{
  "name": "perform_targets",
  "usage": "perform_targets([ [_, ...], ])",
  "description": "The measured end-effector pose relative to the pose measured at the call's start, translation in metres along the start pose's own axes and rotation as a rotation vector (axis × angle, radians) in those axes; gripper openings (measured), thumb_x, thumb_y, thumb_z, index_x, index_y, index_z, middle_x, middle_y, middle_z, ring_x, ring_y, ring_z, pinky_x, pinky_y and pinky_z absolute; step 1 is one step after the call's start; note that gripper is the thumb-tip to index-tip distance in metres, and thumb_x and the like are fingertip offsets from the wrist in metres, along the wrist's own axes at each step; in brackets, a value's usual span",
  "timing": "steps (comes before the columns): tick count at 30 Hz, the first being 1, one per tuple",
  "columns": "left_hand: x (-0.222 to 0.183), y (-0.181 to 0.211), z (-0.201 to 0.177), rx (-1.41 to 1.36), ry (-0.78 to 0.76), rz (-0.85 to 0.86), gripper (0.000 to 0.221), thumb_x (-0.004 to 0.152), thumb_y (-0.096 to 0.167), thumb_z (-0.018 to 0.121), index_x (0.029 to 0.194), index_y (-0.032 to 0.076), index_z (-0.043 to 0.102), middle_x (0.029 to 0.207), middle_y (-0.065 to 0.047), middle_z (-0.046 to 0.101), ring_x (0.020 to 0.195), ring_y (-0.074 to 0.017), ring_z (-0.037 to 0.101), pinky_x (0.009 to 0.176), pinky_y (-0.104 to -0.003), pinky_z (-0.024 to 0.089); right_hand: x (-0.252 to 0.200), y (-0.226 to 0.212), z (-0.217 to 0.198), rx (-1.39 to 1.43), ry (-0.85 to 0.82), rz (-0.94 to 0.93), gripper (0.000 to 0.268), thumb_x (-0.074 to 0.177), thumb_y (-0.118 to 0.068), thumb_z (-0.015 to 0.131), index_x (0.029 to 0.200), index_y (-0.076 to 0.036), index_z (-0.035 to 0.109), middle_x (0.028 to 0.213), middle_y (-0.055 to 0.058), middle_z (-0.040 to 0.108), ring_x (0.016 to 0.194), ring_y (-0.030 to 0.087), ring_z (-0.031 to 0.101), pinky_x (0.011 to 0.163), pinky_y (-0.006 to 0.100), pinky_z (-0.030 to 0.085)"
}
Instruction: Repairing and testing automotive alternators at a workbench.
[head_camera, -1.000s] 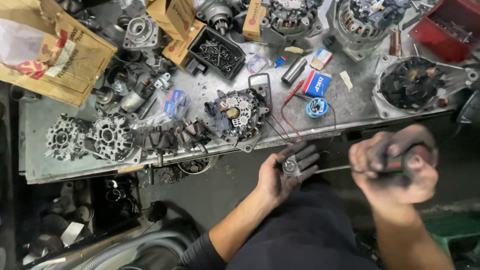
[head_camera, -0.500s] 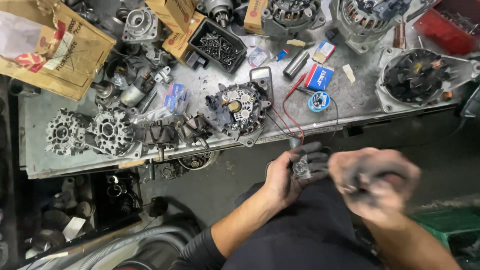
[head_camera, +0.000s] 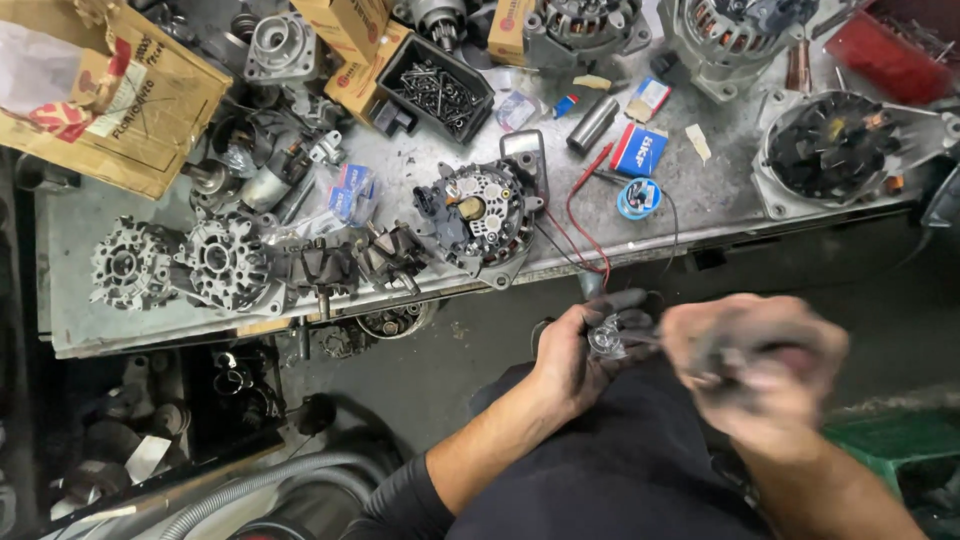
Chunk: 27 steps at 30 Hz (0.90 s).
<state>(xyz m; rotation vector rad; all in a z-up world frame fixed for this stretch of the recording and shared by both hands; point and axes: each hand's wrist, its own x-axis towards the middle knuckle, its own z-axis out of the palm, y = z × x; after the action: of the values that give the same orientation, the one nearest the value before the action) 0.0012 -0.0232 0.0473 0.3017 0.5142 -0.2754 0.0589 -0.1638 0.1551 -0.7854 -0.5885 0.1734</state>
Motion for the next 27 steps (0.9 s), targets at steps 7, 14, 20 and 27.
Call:
perform_targets([
  [7, 0.003, -0.003, -0.006, 0.011, -0.053, -0.022, 0.046, 0.104, 0.021, 0.041, 0.138, -0.004, 0.060, 0.119, -0.018, 0.070, 0.108, -0.0300, 0.070, 0.103, -0.045, 0.055, 0.006, -0.023, 0.010, 0.050, 0.076, 0.069, 0.029, 0.091, -0.025, 0.069, 0.079, -0.004, 0.053, 0.056, 0.007, 0.049, 0.048, 0.016, 0.043, 0.052, 0.034, 0.038],
  [14, 0.004, -0.006, -0.008, 0.012, -0.076, -0.072, 0.050, 0.101, 0.022, 0.039, 0.139, -0.003, 0.060, 0.124, -0.019, 0.070, 0.110, -0.0300, 0.070, 0.103, -0.046, 0.056, -0.012, -0.018, -0.004, -0.004, 0.051, 0.100, 0.031, 0.096, -0.023, 0.070, 0.079, 0.000, 0.058, 0.054, 0.010, 0.051, 0.045, 0.015, 0.044, 0.048, 0.031, 0.039],
  [20, 0.004, -0.012, -0.008, 0.094, -0.011, -0.054, 0.048, 0.105, 0.023, 0.038, 0.140, -0.002, 0.059, 0.125, -0.017, 0.070, 0.110, -0.0286, 0.069, 0.099, -0.045, 0.055, -0.026, -0.002, -0.017, -0.081, 0.136, 0.075, 0.027, 0.088, -0.022, 0.070, 0.079, 0.001, 0.060, 0.055, 0.007, 0.049, 0.046, 0.016, 0.044, 0.047, 0.036, 0.039],
  [27, 0.004, -0.013, -0.006, 0.044, 0.003, -0.108, 0.048, 0.106, 0.027, 0.037, 0.134, -0.002, 0.063, 0.116, -0.017, 0.073, 0.104, -0.0299, 0.071, 0.096, -0.045, 0.057, -0.013, -0.008, -0.008, 0.023, 0.049, 0.063, 0.029, 0.094, -0.026, 0.069, 0.082, -0.003, 0.056, 0.056, 0.008, 0.051, 0.046, 0.017, 0.047, 0.049, 0.033, 0.040],
])
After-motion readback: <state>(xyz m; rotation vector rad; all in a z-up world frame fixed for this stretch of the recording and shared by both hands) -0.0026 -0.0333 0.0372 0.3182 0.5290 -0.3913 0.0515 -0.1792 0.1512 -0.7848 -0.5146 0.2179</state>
